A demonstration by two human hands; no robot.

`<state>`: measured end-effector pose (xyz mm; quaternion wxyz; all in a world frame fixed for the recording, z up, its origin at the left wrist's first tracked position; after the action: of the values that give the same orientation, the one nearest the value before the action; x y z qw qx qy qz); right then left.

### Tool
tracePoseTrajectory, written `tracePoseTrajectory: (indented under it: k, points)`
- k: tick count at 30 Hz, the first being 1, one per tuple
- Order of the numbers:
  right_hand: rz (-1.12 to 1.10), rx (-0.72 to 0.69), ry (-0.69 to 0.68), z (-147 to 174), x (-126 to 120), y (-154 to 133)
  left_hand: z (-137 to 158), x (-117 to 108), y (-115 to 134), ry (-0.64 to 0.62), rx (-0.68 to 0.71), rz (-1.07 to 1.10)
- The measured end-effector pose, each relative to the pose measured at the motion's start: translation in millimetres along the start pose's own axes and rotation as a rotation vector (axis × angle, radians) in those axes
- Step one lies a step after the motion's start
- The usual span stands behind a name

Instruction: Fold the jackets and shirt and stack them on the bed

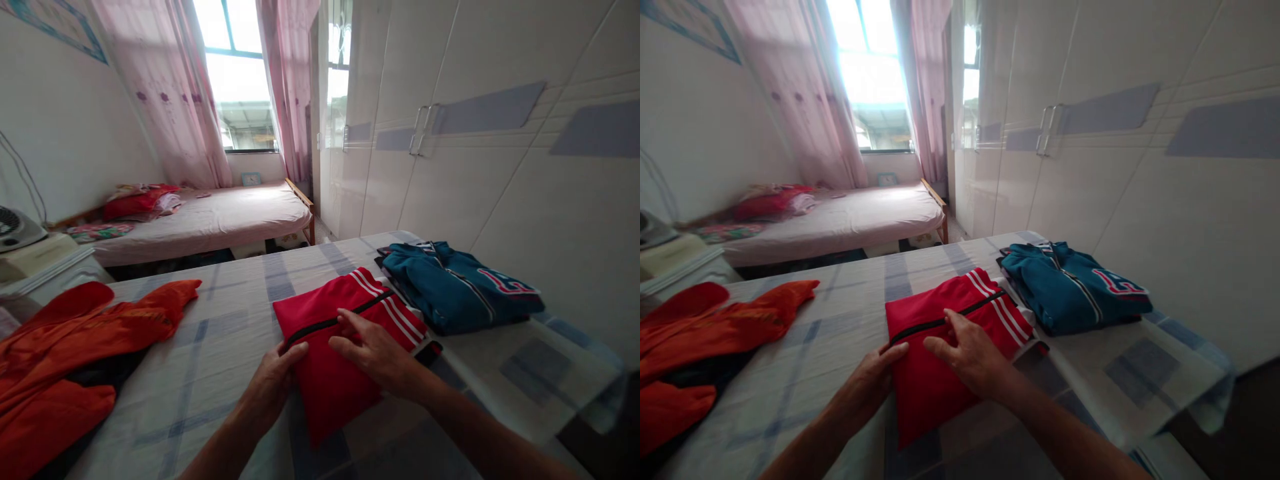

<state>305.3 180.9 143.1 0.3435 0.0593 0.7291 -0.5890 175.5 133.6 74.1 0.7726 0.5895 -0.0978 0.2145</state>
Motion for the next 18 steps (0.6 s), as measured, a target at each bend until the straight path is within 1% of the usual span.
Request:
tracePoseTrajectory:
  k: [1, 3, 5, 7, 10, 12, 13, 15, 16, 18]
  points:
    - [-0.033, 0.029, -0.041, 0.3, 8.1, -0.4, 1.9, 8.3, 7.0, -0.024, 0.058, -0.023]
    - [-0.115, 0.059, -0.052, -0.4, 13.2, -1.3, 5.5, 20.8, 19.6, -0.008, 0.193, -0.153]
    - [-0.249, 0.069, -0.024, -0.8, 11.0, -1.7, 9.6, 35.2, 25.7, 0.011, 0.306, -0.336]
    - [-0.405, 0.08, 0.039, -0.7, 4.8, 2.6, 16.1, 54.0, 28.3, -0.017, 0.436, -0.518]
    - [-0.621, 0.168, 0.161, -0.8, -3.5, 26.7, 32.1, 80.7, 25.5, -0.098, 0.654, -0.781]
    - [-0.761, 0.265, 0.191, -3.0, -3.4, 46.9, 43.0, 91.9, 16.2, -0.171, 0.753, -0.939]
    - [-0.826, 0.315, 0.192, -5.3, -3.6, 54.8, 48.7, 94.1, 12.7, -0.195, 0.81, -0.99]
    - [-0.931, 0.397, 0.201, -12.5, -10.6, 62.6, 60.2, 90.3, 12.9, -0.169, 0.962, -1.026]
    - [-0.972, 0.424, 0.215, -17.8, -18.9, 61.9, 65.5, 84.5, 16.0, -0.12, 1.049, -1.014]
    - [-1.047, 0.44, 0.272, -31.9, -45.7, 52.7, 71.5, 68.1, 22.3, 0.003, 1.19, -0.97]
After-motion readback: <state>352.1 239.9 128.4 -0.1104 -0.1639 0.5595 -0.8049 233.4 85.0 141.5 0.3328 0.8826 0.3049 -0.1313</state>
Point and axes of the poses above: each hand's wrist, its own z-axis away from the middle knuckle, its own x-axis out of the palm, y = z × x, the point moved 10 cm from there along -z, towards the middle knuckle, and after that the axes turned 6 degrees about y, right-handed, at the moved point
